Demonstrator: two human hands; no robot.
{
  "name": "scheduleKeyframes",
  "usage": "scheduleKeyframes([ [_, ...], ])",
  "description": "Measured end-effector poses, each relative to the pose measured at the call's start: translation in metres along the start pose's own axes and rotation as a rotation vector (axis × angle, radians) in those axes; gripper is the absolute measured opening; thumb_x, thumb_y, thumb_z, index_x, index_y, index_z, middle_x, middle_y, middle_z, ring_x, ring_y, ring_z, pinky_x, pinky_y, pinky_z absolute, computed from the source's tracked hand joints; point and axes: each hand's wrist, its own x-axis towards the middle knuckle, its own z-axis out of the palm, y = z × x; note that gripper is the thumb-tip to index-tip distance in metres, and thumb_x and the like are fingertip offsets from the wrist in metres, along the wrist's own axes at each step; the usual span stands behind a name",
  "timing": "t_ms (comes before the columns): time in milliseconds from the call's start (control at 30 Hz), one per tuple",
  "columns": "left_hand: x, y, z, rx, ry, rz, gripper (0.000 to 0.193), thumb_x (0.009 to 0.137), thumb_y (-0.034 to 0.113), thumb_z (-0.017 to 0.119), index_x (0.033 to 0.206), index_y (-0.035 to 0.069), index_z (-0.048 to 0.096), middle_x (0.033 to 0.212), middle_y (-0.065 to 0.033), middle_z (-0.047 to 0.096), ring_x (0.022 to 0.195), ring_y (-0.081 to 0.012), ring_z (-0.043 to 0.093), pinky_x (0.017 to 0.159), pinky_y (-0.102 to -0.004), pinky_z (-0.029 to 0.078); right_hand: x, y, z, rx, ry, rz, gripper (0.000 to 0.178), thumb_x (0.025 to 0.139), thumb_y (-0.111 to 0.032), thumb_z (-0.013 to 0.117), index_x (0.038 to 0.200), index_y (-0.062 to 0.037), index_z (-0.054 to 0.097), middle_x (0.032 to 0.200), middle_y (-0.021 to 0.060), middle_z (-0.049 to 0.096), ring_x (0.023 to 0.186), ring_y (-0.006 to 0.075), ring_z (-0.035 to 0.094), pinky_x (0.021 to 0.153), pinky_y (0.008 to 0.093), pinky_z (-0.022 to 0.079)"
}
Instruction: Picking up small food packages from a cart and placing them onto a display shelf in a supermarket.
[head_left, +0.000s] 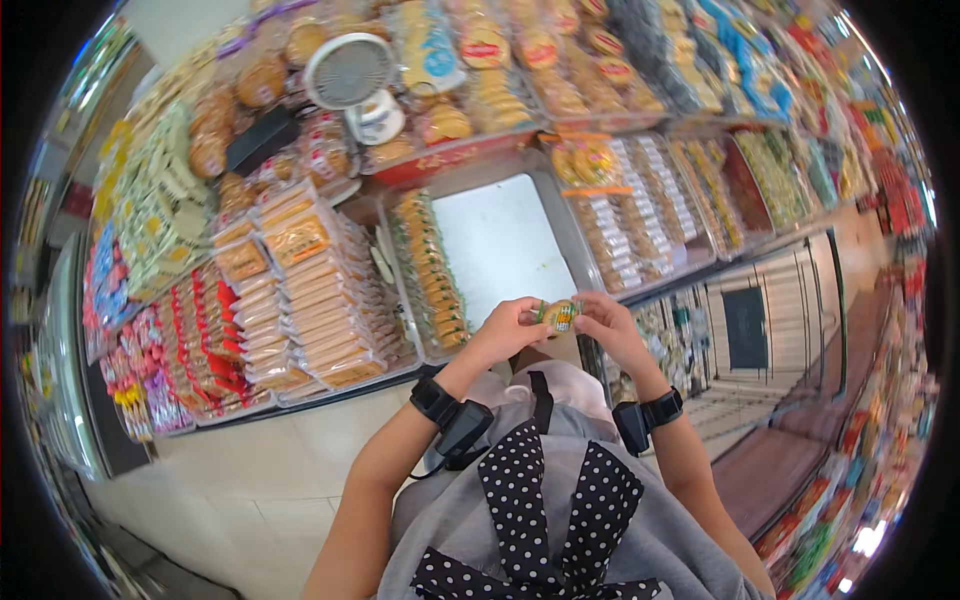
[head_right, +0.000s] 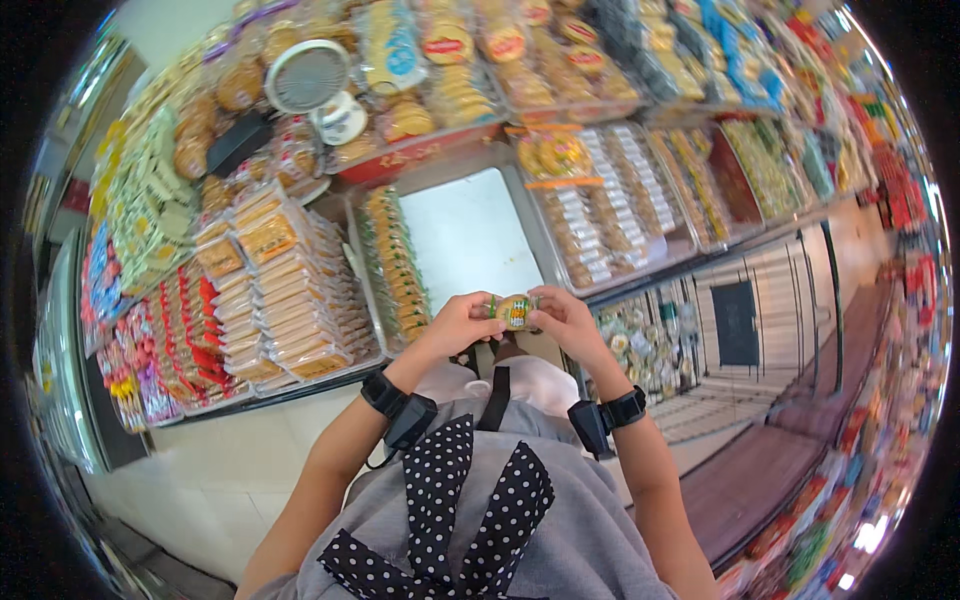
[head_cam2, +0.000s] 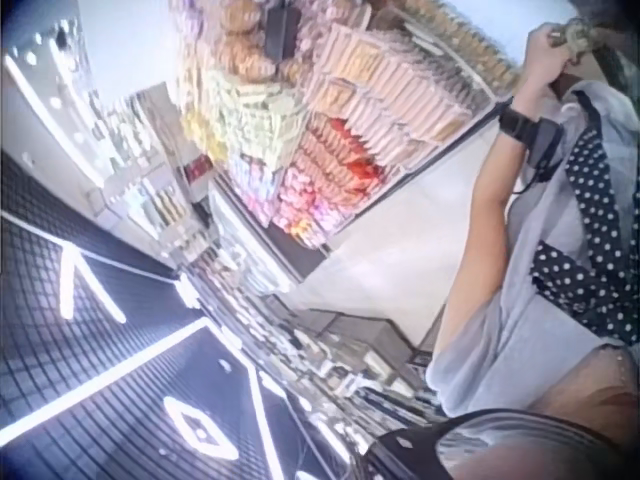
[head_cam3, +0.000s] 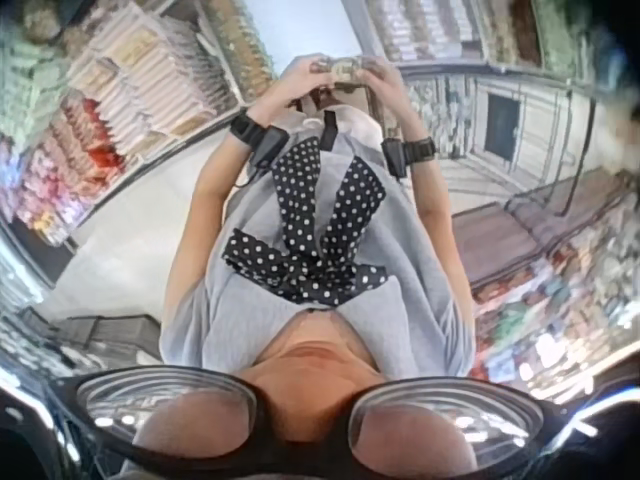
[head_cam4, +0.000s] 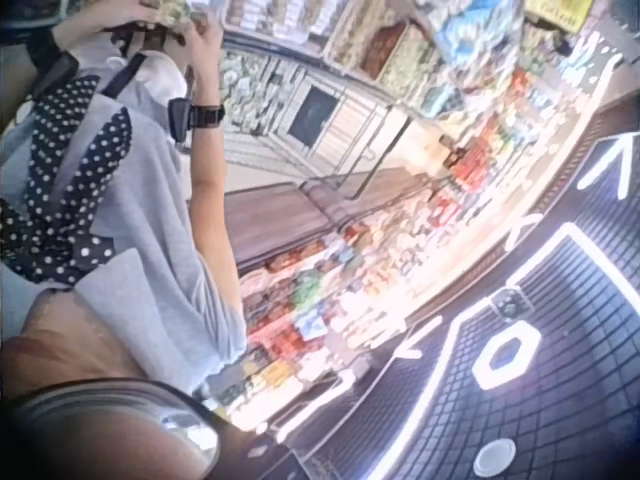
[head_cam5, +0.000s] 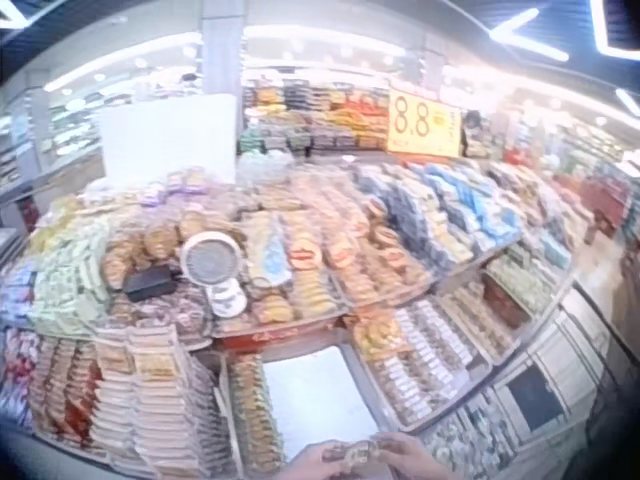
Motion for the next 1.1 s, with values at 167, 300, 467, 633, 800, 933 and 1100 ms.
scheduleKeyframes([
  [167,-0.003,0.011,-0.026,0.09,0.201,0.101,0.03,0.081,0.025,0.048,0.099,0.001,0.053,0.074,-0.0028,0.057,0.067,-0.0079,0.052,0.058,-0.0212,0.041,0.053,-0.008,0.004,-0.259,-0.11,-0.107,0.023,0.071,-0.007,0.058,0.09,-0.0009,0.048,0.078,0.0038,0.053,0.071,0.0092,0.051,0.061,0.0215,0.042],
  [300,0.002,0.015,-0.046,0.177,0.376,0.235,0.028,0.08,0.023,0.049,0.095,0.001,0.055,0.068,-0.0001,0.054,0.06,-0.0066,0.048,0.054,-0.021,0.039,0.087,-0.029,0.019,-0.418,-0.203,-0.174,0.02,0.069,-0.007,0.06,0.084,-0.0014,0.048,0.075,0.0027,0.052,0.063,0.0085,0.05,0.055,0.0204,0.041],
  [467,0.012,0.025,-0.07,0.403,0.512,0.222,0.028,0.074,0.022,0.053,0.093,0.0,0.056,0.065,-0.005,0.053,0.058,-0.0124,0.047,0.053,-0.025,0.038,0.13,-0.041,0.026,-0.466,-0.211,-0.172,0.018,0.069,-0.007,0.06,0.08,-0.0013,0.047,0.072,0.0021,0.051,0.058,0.0078,0.05,0.05,0.0197,0.041],
  [633,0.02,0.036,-0.083,0.276,0.674,0.186,0.03,0.072,0.018,0.057,0.092,-0.003,0.052,0.072,-0.008,0.054,0.059,-0.0159,0.049,0.056,-0.0261,0.039,0.166,-0.043,0.033,-0.249,-0.277,-0.112,0.01,0.077,-0.008,0.052,0.081,-0.0014,0.046,0.068,0.0031,0.051,0.058,0.0093,0.052,0.052,0.0203,0.044],
  [800,0.036,0.02,-0.101,0.351,0.89,0.228,0.032,0.072,0.015,0.055,0.099,-0.001,0.048,0.082,-0.0077,0.051,0.063,-0.012,0.051,0.058,-0.0236,0.041,0.199,-0.023,0.034,-0.234,-0.183,-0.102,0.011,0.077,-0.012,0.052,0.08,-0.0024,0.047,0.068,0.0033,0.051,0.059,0.0089,0.051,0.052,0.0202,0.043],
  [933,0.05,0.022,-0.107,0.27,0.719,0.077,0.036,0.068,0.014,0.055,0.101,0.001,0.048,0.09,-0.0142,0.053,0.07,-0.0197,0.055,0.063,-0.0282,0.043,0.23,0.003,0.032,-0.355,-0.09,-0.204,0.011,0.076,-0.01,0.052,0.08,-0.0009,0.046,0.063,0.0058,0.051,0.057,0.0118,0.052,0.052,0.0232,0.042],
  [1100,0.079,0.002,-0.11,0.257,0.653,0.086,0.043,0.069,0.013,0.054,0.108,-0.001,0.042,0.1,-0.0168,0.049,0.073,-0.0195,0.056,0.065,-0.0274,0.043,0.255,0.02,0.041,-0.46,-0.067,-0.246,0.01,0.075,-0.009,0.052,0.081,-0.0011,0.048,0.063,0.0116,0.053,0.057,0.0193,0.053,0.053,0.0266,0.041],
])
